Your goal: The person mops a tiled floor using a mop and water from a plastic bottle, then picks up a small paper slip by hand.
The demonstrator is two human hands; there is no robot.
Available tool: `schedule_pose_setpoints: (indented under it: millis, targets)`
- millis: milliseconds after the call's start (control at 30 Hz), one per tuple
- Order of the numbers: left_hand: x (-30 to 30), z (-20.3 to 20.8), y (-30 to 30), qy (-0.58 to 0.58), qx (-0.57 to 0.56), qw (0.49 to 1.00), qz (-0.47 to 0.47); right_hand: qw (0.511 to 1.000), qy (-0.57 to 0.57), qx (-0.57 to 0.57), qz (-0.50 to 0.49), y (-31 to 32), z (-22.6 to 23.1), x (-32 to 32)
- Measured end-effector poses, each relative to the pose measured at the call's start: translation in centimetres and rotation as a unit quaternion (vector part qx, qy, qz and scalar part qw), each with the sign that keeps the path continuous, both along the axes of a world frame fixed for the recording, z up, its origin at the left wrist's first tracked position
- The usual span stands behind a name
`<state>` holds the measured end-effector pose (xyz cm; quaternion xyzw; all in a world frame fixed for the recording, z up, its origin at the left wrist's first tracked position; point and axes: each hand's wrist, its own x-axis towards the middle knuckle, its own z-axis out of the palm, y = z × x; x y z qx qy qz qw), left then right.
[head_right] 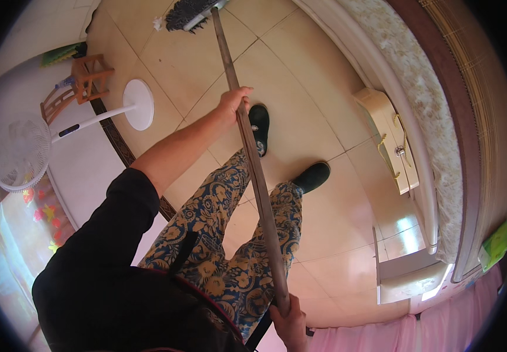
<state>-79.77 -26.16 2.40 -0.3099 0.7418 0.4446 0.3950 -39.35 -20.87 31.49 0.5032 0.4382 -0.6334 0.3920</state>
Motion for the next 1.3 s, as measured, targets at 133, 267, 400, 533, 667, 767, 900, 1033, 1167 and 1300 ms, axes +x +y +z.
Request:
schedule_pose_setpoints:
  millis: [133, 267, 400, 533, 667, 767, 900, 1033, 1167, 1300]
  targets:
    - [14.2, 1.8, -0.5, -0.101, 0.1, 0.988, 0.061, 0.995, -0.096, -0.002, 0.005, -3.4, 5.0, 14.8]
    - [28.1, 7.5, -1.2, -0.266, 0.077, 0.958, 0.08, 0.982, -0.186, 0.039, -0.01, -10.1, 14.4, 32.5]
    - [33.9, 12.7, -0.6, -0.459, 0.109, 0.874, 0.116, 0.941, -0.202, -0.07, 0.262, -10.0, 24.5, 39.6]
    - [32.8, 12.7, 0.5, -0.507, 0.167, 0.831, 0.159, 0.924, -0.203, -0.057, 0.32, -5.4, 27.4, 38.2]
    - [27.1, 12.2, 2.3, -0.501, 0.213, 0.817, 0.189, 0.918, -0.31, -0.062, 0.241, 0.2, 26.5, 33.3]
    - [21.0, 9.5, 2.9, -0.438, 0.216, 0.855, 0.175, 0.953, -0.262, 0.014, 0.15, 1.7, 21.7, 29.2]
    - [9.6, 3.8, 2.1, -0.269, 0.271, 0.906, 0.181, 0.974, -0.183, 0.015, 0.133, 5.2, 7.9, 10.2]
    - [-4.3, -1.2, 0.9, -0.082, 0.156, 0.979, 0.1, 0.982, -0.052, 0.046, 0.175, 3.0, -1.4, -4.4]
    - [-10.9, -1.0, -1.9, 0.024, 0.088, 0.995, 0.027, 0.998, 0.034, -0.019, 0.057, 1.5, -5.2, -12.9]
    - [-7.2, 0.6, -1.2, -0.008, 0.111, 0.992, 0.06, 0.996, 0.084, -0.01, -0.014, 2.4, -3.9, -10.2]
